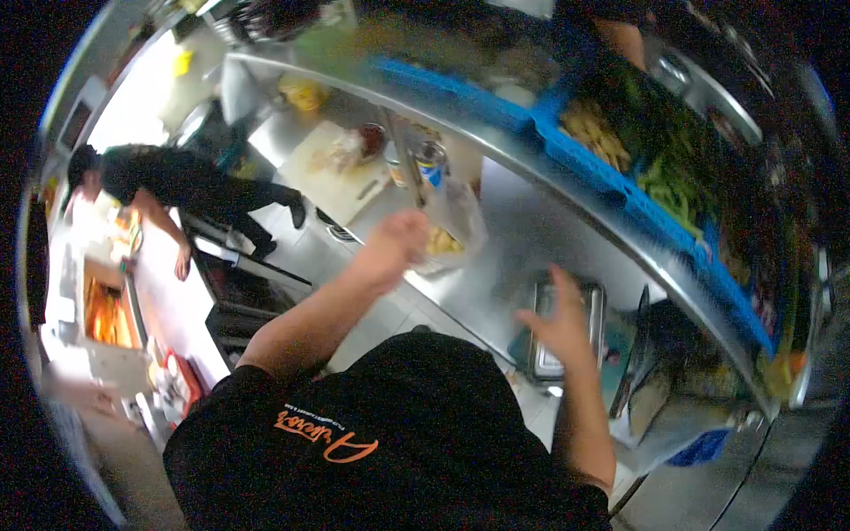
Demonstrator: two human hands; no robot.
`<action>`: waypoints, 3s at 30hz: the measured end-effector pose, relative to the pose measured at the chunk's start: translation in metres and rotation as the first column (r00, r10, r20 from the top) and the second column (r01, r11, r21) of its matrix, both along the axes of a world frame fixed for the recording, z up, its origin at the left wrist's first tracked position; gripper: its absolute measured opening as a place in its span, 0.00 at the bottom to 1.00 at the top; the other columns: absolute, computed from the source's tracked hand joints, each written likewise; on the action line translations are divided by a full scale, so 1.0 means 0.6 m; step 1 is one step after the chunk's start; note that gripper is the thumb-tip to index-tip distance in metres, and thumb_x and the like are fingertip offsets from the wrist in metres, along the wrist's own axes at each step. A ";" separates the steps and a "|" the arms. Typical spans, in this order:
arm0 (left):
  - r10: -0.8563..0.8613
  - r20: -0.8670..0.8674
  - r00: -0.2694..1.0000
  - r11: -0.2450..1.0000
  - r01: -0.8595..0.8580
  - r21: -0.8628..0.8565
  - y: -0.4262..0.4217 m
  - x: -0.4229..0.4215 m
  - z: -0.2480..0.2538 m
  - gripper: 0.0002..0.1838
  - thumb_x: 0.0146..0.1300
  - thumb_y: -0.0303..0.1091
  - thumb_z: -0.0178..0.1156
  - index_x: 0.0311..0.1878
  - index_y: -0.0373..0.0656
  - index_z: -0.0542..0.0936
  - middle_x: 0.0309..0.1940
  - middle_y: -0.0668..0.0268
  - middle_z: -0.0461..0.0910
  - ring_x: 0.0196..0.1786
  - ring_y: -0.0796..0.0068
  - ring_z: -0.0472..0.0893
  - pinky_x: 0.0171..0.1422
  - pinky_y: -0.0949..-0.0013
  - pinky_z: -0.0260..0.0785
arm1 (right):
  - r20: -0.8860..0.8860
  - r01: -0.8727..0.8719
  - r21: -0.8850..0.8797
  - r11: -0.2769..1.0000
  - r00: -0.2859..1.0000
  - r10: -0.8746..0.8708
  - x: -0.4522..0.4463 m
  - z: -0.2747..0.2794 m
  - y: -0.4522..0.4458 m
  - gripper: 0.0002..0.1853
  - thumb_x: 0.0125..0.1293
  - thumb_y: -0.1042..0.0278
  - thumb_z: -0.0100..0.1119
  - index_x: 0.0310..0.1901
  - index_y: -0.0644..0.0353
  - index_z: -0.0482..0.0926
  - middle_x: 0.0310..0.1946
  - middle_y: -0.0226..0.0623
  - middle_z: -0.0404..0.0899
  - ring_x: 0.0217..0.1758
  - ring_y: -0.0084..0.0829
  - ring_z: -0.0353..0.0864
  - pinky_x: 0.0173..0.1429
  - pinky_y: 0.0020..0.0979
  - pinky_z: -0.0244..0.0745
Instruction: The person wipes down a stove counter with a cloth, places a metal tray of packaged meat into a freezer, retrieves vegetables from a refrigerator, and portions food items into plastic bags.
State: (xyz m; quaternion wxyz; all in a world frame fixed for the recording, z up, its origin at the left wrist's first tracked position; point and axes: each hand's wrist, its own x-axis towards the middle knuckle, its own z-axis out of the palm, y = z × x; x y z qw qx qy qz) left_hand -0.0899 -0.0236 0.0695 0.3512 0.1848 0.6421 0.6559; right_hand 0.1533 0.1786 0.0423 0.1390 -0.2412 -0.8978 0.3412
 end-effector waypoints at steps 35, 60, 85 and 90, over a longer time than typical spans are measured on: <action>0.401 -0.830 0.387 0.903 -0.320 0.287 -0.535 -0.062 -0.028 0.49 0.38 0.57 0.75 0.62 0.44 0.66 0.56 0.53 0.66 0.61 0.50 0.64 0.68 0.52 0.53 | -0.497 -0.984 -0.173 0.040 0.123 0.859 -0.461 0.242 -0.657 0.10 0.60 0.67 0.61 0.35 0.67 0.81 0.33 0.42 0.82 0.37 0.31 0.80 0.44 0.28 0.73; 0.744 -0.640 0.193 0.327 -0.940 0.097 -0.875 -0.110 -0.068 0.26 0.60 0.45 0.63 0.58 0.42 0.72 0.52 0.59 0.73 0.56 0.69 0.73 0.59 0.60 0.67 | -0.462 -0.299 -0.569 -0.766 -0.654 0.599 -0.702 0.162 -1.191 0.15 0.68 0.59 0.57 0.35 0.65 0.80 0.30 0.30 0.77 0.37 0.19 0.73 0.43 0.26 0.69; 0.650 -0.760 0.016 -0.160 -0.974 -0.158 -0.952 -0.022 0.124 0.18 0.70 0.47 0.51 0.41 0.41 0.80 0.47 0.65 0.80 0.65 0.59 0.66 0.71 0.55 0.50 | 0.548 0.295 0.303 -0.906 -0.832 -0.087 -0.826 0.369 -1.359 0.08 0.60 0.68 0.56 0.40 0.53 0.82 0.33 0.41 0.83 0.38 0.43 0.84 0.40 0.43 0.77; 0.611 -0.791 -0.028 0.086 -0.991 0.102 -0.942 -0.040 0.226 0.18 0.72 0.43 0.48 0.44 0.39 0.81 0.47 0.62 0.79 0.58 0.60 0.73 0.67 0.59 0.55 | 0.056 0.140 0.466 -0.874 -0.990 -0.129 -0.902 0.427 -1.360 0.08 0.59 0.69 0.58 0.40 0.53 0.83 0.28 0.41 0.82 0.36 0.43 0.83 0.40 0.42 0.76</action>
